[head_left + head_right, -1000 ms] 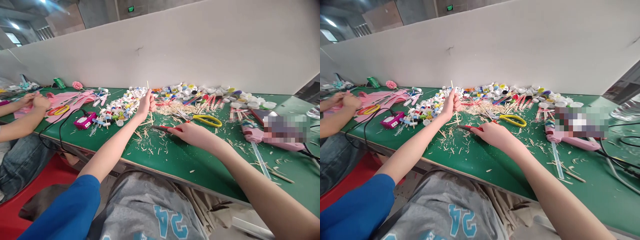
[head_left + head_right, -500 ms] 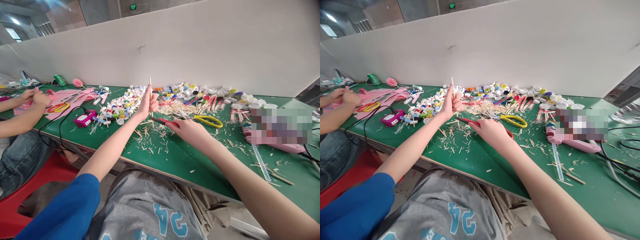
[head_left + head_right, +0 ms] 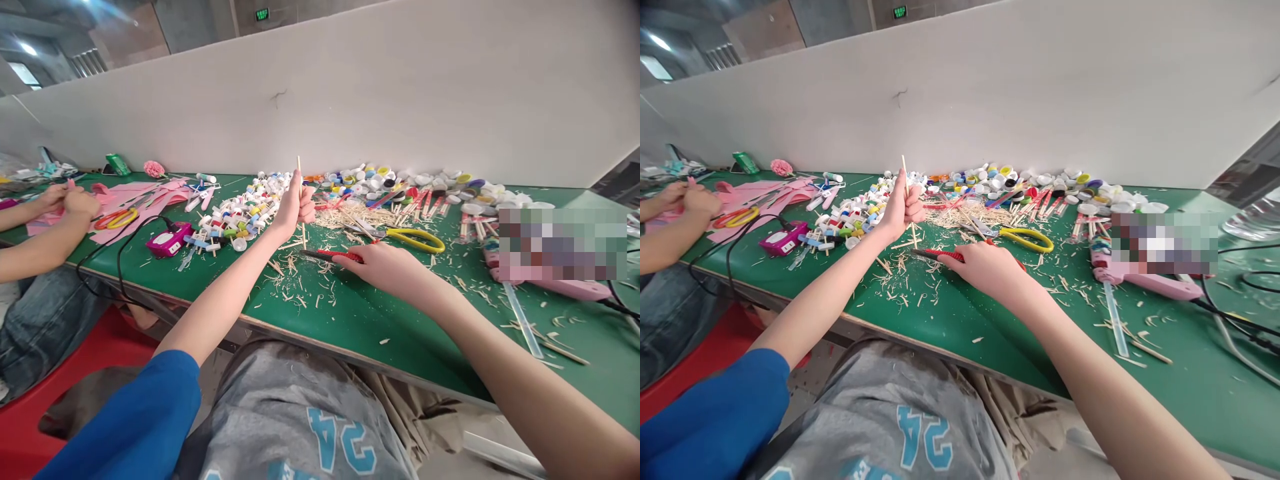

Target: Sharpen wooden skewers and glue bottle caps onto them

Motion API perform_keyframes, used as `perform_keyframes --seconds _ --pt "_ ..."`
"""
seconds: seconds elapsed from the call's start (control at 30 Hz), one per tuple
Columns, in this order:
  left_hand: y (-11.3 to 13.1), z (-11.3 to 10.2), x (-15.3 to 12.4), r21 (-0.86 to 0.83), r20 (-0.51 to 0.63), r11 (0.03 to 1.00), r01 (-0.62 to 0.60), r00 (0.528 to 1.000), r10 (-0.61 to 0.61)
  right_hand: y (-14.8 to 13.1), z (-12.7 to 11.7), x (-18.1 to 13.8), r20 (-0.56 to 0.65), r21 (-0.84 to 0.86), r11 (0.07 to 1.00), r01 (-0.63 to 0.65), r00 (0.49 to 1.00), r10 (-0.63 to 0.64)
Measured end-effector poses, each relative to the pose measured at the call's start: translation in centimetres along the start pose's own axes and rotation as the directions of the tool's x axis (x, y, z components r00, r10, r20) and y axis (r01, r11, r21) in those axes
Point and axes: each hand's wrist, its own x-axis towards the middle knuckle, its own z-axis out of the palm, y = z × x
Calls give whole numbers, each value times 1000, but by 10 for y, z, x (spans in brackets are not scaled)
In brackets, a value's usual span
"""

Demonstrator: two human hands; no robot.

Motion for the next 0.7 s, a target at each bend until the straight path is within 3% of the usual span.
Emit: perform_keyframes --seconds 0.1,0.2,0.33,0.7 --pt "-1 0 1 -9 -13 1000 8 1000 -8 1 -4 -1 -108 -10 1000 -25 994 24" --pt "-1 2 0 7 -17 1000 -16 1000 16 3 -1 2 -206 -135 990 -39 979 10" --pt "0 6 -5 99 -30 994 -51 998 54 0 6 7 -185 -176 984 -21 983 -12" --pt "3 1 -1 252 38 964 -79 997 72 3 6 11 -180 -59 998 -6 984 -4"
